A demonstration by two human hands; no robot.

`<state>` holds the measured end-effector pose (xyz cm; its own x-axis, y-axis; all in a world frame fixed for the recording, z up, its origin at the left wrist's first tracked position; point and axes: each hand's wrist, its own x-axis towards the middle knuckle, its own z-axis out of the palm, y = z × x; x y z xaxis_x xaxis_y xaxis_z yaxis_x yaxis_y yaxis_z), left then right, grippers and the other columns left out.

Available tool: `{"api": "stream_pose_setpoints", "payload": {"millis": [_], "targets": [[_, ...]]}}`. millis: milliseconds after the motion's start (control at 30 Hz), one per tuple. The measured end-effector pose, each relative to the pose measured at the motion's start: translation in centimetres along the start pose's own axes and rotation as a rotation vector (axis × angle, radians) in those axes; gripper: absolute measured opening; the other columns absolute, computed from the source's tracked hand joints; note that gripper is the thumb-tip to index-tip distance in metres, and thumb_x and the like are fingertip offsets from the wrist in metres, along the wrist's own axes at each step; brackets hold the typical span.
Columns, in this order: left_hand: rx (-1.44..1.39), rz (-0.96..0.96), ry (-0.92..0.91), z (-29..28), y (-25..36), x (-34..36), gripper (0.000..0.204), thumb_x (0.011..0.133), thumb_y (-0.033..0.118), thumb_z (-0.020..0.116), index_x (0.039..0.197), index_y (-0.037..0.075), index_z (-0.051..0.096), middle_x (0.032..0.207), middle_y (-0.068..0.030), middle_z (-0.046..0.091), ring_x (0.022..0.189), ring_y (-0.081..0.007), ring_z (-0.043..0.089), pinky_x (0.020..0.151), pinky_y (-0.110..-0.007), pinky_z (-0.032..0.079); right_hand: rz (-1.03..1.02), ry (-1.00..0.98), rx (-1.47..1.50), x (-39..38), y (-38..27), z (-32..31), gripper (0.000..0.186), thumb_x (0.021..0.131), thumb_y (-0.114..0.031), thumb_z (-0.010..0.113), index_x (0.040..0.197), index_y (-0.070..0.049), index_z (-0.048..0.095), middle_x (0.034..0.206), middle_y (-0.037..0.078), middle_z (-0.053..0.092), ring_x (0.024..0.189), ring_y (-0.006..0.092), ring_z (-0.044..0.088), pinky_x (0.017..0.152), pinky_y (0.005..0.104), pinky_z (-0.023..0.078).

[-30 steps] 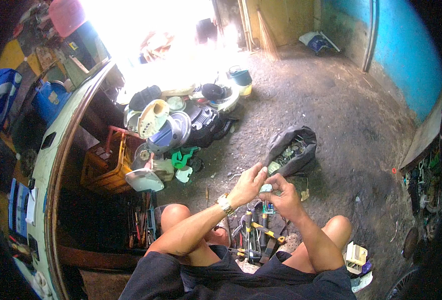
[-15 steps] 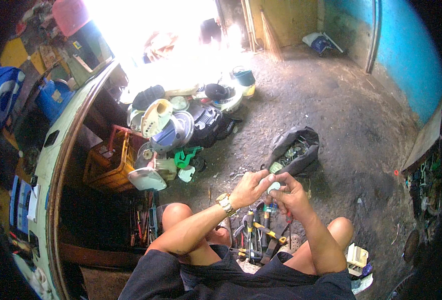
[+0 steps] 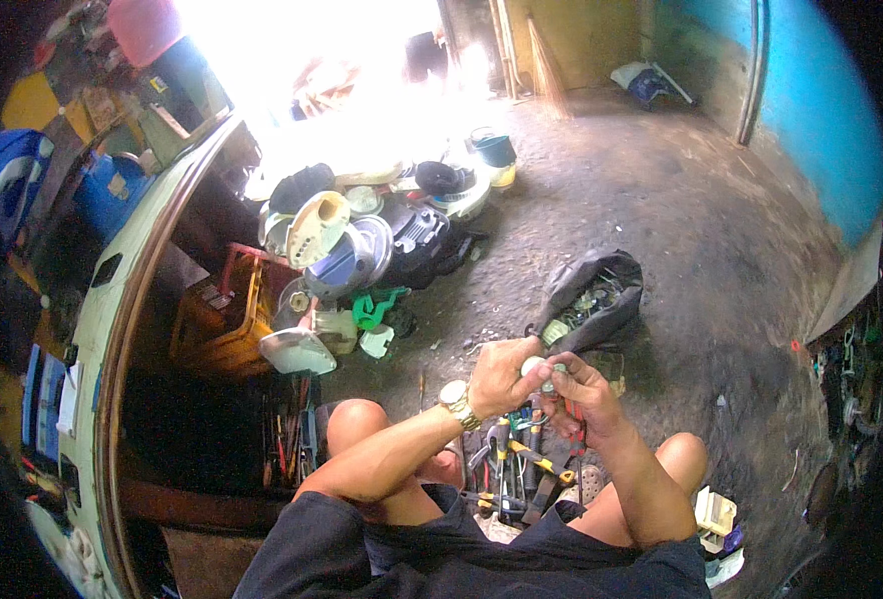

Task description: The person sits on the floor and uses a hammer to break a white plastic container, then uses a screwdriver to pry open a black plastic casing. The person handles small internal components and wires from the casing.

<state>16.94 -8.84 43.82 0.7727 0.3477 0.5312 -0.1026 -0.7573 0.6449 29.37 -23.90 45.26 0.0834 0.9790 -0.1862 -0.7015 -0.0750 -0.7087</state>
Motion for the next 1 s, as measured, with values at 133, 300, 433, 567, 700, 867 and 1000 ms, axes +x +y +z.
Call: {"api": "stream_pose_setpoints", "payload": {"millis": [133,300,433,567,700,867,1000], "targets": [[-0.160,-0.032,-0.071,0.5,0.0,-0.1,0.044,0.099,0.041,0.047,0.077,0.004,0.054,0.063,-0.0173,0.050,0.058,-0.0370,0.055,0.055,-0.043,0.041,-0.007,0.031,-0.017,-0.4,-0.5,-0.4,0.017,0.100,-0.022,0.059,0.116,-0.019,0.064,0.073,0.008,0.065,0.040,0.0086,0.045,0.036,0.0206,0.033],[-0.190,-0.082,0.053,1.1,0.0,-1.0,0.042,0.101,0.033,0.044,0.074,0.002,0.053,0.062,-0.0198,0.049,0.058,-0.0401,0.054,0.055,-0.045,0.041,-0.066,0.001,-0.122,-0.1,-0.4,0.6,0.021,0.095,-0.024,0.067,0.112,-0.012,0.064,0.071,0.003,0.062,0.042,0.0068,0.047,0.035,0.0212,0.034],[-0.152,-0.048,0.124,1.2,-0.1,-0.9,0.042,0.102,0.029,0.040,0.071,0.003,0.051,0.061,-0.0201,0.049,0.058,-0.0408,0.054,0.055,-0.046,0.042,-0.110,0.067,-0.198,0.2,-0.2,0.5,0.024,0.091,-0.022,0.072,0.109,-0.008,0.063,0.072,0.001,0.061,0.044,0.0058,0.047,0.036,0.0212,0.035],[-0.106,-0.049,0.102,1.0,0.4,-0.6,0.042,0.103,0.028,0.037,0.071,0.003,0.050,0.061,-0.0185,0.048,0.057,-0.0402,0.052,0.055,-0.046,0.041,-0.068,0.046,-0.212,0.0,-0.9,0.8,0.024,0.091,-0.021,0.072,0.109,-0.009,0.062,0.073,0.002,0.062,0.045,0.0058,0.049,0.035,0.0212,0.035],[-0.142,-0.116,0.080,0.9,0.5,-0.4,0.042,0.103,0.027,0.037,0.071,0.003,0.050,0.062,-0.0193,0.050,0.058,-0.0416,0.053,0.056,-0.047,0.041,-0.079,0.061,-0.182,-0.1,-0.9,1.6,0.021,0.092,-0.020,0.070,0.110,-0.010,0.062,0.071,0.003,0.062,0.044,0.0062,0.049,0.036,0.0210,0.035],[-0.124,-0.186,0.065,1.1,0.9,-0.1,0.042,0.103,0.027,0.038,0.073,0.001,0.052,0.063,-0.0222,0.054,0.060,-0.0444,0.056,0.057,-0.049,0.042,-0.172,0.062,-0.243,0.5,-0.3,0.5,0.019,0.094,-0.016,0.066,0.111,-0.009,0.061,0.069,0.003,0.062,0.044,0.0070,0.050,0.036,0.0203,0.035],[-0.063,-0.193,0.036,1.7,-0.1,-0.1,0.044,0.103,0.027,0.037,0.073,-0.002,0.053,0.063,-0.0236,0.053,0.059,-0.0448,0.055,0.056,-0.049,0.042,-0.225,0.110,-0.275,0.8,0.2,0.2,0.019,0.094,-0.015,0.066,0.111,-0.008,0.060,0.068,0.002,0.060,0.046,0.0064,0.049,0.037,0.0209,0.035]]}}
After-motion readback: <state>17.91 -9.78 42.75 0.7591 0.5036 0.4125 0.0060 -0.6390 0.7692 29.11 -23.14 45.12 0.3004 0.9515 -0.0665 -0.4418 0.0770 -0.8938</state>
